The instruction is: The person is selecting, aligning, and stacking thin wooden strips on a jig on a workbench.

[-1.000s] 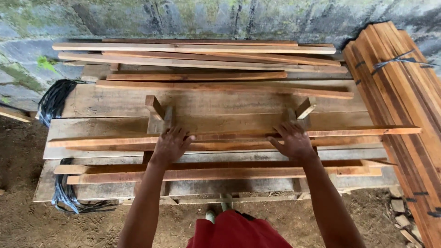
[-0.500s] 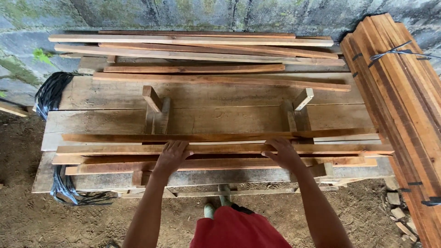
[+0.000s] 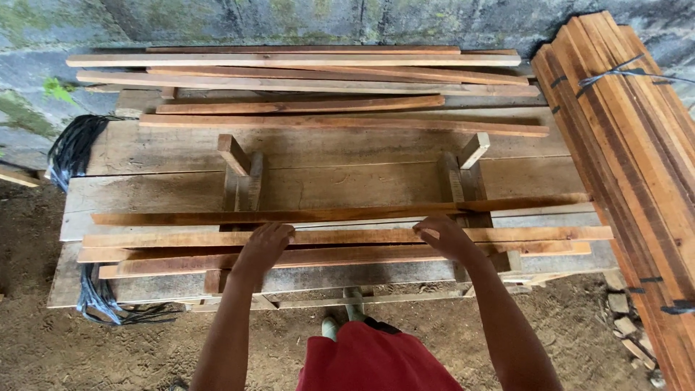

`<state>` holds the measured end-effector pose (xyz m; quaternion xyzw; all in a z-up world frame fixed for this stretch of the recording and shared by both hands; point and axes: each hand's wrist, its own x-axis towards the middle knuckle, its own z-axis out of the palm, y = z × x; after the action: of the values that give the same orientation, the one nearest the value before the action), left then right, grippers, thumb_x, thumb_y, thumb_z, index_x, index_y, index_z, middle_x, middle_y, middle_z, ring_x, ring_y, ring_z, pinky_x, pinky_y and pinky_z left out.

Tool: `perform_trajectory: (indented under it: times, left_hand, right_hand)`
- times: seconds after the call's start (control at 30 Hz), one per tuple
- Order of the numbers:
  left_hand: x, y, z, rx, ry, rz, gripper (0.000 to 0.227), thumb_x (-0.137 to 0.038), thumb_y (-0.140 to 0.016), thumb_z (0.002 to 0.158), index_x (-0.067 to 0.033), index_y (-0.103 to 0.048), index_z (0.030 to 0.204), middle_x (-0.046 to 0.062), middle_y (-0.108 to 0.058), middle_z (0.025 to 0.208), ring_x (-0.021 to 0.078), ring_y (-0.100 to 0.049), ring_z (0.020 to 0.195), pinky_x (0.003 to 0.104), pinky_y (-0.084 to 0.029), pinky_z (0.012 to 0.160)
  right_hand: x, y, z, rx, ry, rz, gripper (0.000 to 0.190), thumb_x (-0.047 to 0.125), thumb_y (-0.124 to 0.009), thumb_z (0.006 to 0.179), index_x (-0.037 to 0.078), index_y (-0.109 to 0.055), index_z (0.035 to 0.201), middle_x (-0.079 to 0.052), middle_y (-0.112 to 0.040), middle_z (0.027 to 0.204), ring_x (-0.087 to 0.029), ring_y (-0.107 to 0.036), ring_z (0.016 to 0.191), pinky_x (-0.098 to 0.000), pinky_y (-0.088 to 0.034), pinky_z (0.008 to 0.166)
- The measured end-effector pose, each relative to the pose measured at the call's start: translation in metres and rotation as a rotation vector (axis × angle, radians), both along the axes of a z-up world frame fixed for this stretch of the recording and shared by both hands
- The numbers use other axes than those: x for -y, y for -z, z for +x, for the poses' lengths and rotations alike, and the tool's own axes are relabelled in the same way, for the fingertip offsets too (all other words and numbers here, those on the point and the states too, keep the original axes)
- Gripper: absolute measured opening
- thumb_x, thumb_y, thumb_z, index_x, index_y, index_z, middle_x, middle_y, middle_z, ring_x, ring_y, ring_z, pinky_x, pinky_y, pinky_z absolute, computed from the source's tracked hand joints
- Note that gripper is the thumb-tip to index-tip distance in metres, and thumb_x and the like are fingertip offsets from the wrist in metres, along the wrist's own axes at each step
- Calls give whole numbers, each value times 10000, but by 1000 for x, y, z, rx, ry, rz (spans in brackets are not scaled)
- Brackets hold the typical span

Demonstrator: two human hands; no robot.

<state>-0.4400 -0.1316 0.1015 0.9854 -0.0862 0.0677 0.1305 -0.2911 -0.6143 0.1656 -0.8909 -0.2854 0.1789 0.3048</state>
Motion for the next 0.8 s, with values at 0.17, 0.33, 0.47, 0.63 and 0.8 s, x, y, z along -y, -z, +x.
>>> perform_trajectory:
  times: [0.17,0.33,0.47,0.63,0.8]
  left_hand:
    - [2,-55,3,-216,15,-139,351,-322,-694,889,-188,-654,1211,123,-732,1060,358,-707,1070,514,-538,921]
    - [-7,-22,4,-145,42,49,338,-398,-630,942,-275,-607,1256,27,-721,1061,249,-717,1057,435,-551,905]
    - [-5,-34,-7,-53,45,84,343,-451,-655,924,-297,-635,1229,-25,-726,1003,182,-717,1002,375,-557,880]
    - [8,-74,-16,-271,-16,-51,318,-381,-565,1017,-153,-695,1198,97,-753,1052,292,-723,1031,460,-533,952]
    - [12,-102,-8,-553,-83,-216,368,-342,-499,1019,-202,-681,1306,122,-725,1264,344,-658,1223,495,-490,1066]
  right_hand:
    - [-2,3,1,-27,-38,-6,307,275,-661,944,130,-753,1199,-161,-757,1147,-395,-658,1165,-517,-472,1045]
    - [-2,6,3,-57,-41,-16,422,352,-674,948,73,-712,1261,-217,-722,1182,-436,-639,1173,-541,-465,1050]
    - [1,17,3,-56,-23,-51,380,352,-652,962,160,-729,1281,-162,-732,1203,-382,-633,1210,-503,-440,1097]
    - [-2,-12,-12,-59,-32,-124,451,390,-654,968,139,-683,1342,-177,-728,1241,-380,-639,1233,-511,-418,1120]
    - [-6,-18,-16,-94,-61,-190,501,401,-648,963,120,-638,1377,-194,-701,1299,-383,-616,1267,-520,-408,1118]
